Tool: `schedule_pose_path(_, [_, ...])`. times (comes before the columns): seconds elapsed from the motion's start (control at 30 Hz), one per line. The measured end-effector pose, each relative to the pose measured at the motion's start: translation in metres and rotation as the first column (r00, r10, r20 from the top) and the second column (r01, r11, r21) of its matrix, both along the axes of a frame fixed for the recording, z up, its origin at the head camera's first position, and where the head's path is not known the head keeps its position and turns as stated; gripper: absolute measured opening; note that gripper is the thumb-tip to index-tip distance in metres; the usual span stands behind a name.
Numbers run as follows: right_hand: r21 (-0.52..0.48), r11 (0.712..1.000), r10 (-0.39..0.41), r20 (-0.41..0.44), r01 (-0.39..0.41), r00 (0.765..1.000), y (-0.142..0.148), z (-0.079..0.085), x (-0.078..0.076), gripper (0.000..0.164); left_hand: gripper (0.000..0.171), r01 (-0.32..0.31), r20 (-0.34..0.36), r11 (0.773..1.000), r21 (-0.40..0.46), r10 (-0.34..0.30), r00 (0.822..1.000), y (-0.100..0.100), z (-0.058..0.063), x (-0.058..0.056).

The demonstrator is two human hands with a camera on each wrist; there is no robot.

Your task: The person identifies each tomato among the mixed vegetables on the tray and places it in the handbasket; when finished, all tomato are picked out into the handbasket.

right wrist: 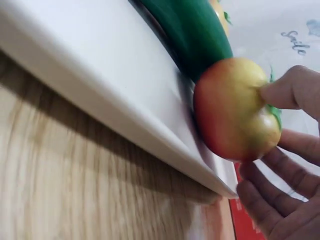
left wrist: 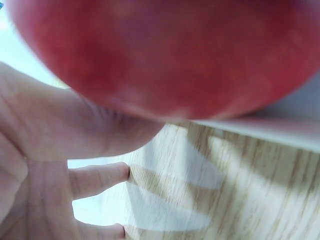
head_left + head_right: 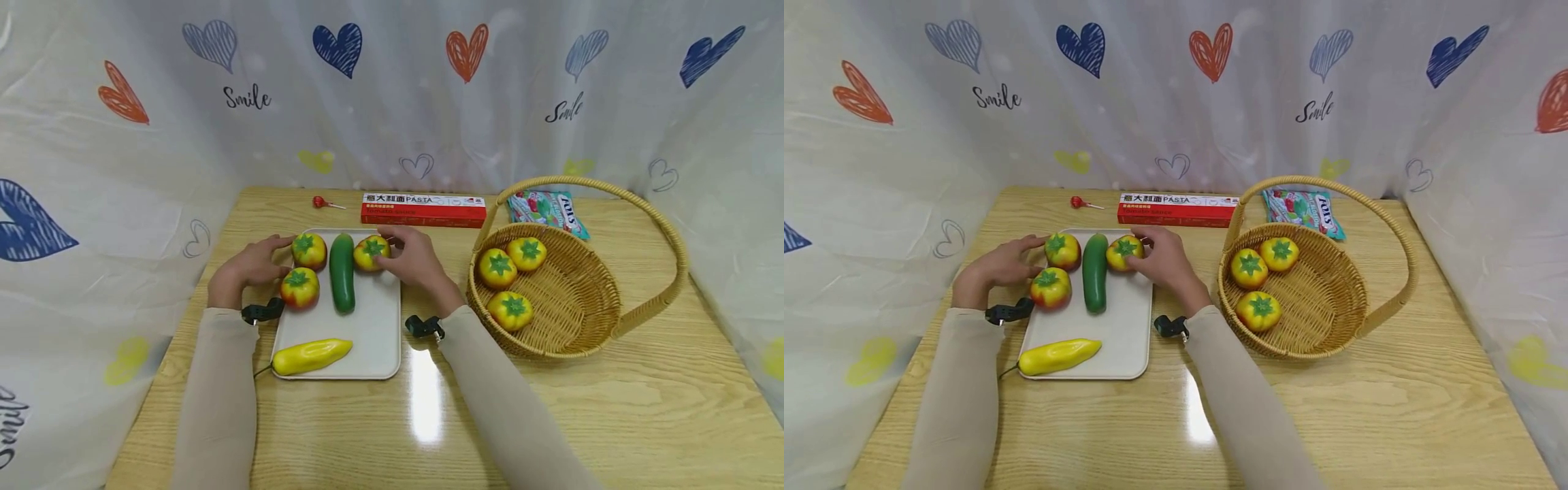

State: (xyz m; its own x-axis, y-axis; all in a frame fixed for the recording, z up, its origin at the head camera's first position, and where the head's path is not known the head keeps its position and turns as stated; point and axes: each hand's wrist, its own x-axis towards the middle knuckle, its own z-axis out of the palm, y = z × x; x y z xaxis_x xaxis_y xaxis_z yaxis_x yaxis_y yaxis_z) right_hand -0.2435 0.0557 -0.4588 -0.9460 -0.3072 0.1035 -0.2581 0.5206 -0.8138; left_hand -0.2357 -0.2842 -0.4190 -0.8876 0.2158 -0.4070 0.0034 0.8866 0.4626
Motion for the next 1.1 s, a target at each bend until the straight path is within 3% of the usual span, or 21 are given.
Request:
schedule_pose_path(0.13, [0.050,0.998,0.030,-0.015,-0.029,0.999,0.002,0.002,0.004,0.062,0.077,0.002,-0.003,1.000,-0.005,-0.002,1.000,0.000,0.000,0.000])
schedule_pose_path(0.33, [0.009,0.992,0.123,0.018,-0.124,0.992,0.001,0.000,0.007,0.070,0.077,0.006,-0.009,1.000,-0.009,-0.006,1.000,0.001,0.000,-0.001])
schedule_pose_path(0.6, [0.010,0.993,0.114,-0.001,-0.114,0.993,0.003,0.005,0.020,0.063,0.077,-0.001,-0.005,1.000,-0.016,0.001,1.000,-0.001,-0.004,-0.002])
schedule_pose_path(0.83, [-0.043,0.989,0.138,-0.007,-0.138,0.990,0.021,0.036,0.058,0.063,0.077,-0.007,-0.009,1.000,-0.001,0.007,1.000,-0.002,-0.005,-0.001])
schedule_pose_path(1.1, [-0.095,0.983,0.153,-0.064,-0.159,0.986,0.087,0.066,0.118,0.059,0.077,-0.008,-0.005,1.000,-0.003,0.008,1.000,-0.001,-0.004,0.000])
